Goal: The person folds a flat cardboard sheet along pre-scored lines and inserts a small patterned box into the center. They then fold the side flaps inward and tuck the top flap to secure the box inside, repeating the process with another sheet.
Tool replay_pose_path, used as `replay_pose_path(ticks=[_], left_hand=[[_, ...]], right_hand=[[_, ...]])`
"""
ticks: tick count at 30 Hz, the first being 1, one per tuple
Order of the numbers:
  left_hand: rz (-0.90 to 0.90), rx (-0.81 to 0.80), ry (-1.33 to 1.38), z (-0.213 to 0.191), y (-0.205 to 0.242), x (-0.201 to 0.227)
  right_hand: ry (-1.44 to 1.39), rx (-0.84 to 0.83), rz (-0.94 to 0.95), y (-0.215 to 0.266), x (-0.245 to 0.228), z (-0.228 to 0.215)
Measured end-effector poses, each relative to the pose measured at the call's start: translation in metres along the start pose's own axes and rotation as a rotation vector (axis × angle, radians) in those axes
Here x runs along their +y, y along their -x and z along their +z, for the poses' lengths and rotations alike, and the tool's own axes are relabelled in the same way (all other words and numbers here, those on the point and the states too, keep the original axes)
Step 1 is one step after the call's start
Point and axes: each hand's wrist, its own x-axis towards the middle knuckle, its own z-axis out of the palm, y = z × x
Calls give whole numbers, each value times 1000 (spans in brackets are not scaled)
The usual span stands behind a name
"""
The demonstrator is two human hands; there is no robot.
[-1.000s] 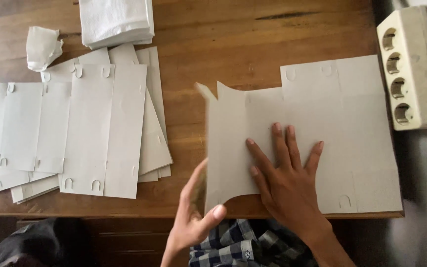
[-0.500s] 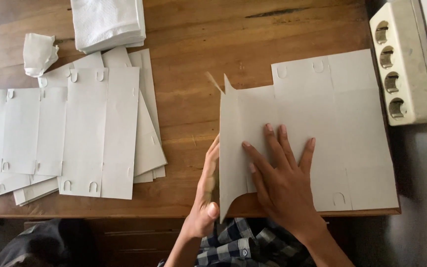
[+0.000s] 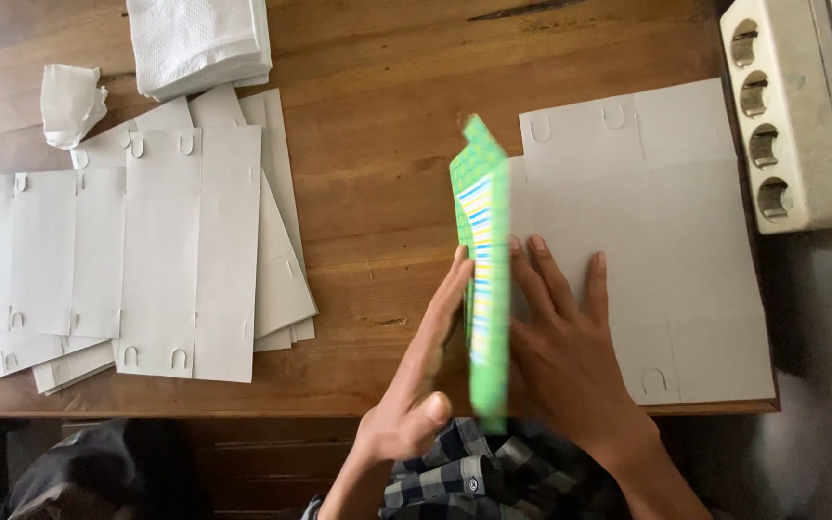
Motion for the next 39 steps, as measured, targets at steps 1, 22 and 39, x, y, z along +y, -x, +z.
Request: replay_pose_path(ticks=[1, 22, 39], left_hand=[[-1, -1, -2, 2, 0, -1], [-144, 115, -837, 15, -15, -32], [-70, 216, -1237, 30, -18, -52]], right_hand=[[-2, 2, 1, 5, 4, 6], [323, -92, -192, 64, 30, 49], [-1331, 576, 686, 4, 21, -16]])
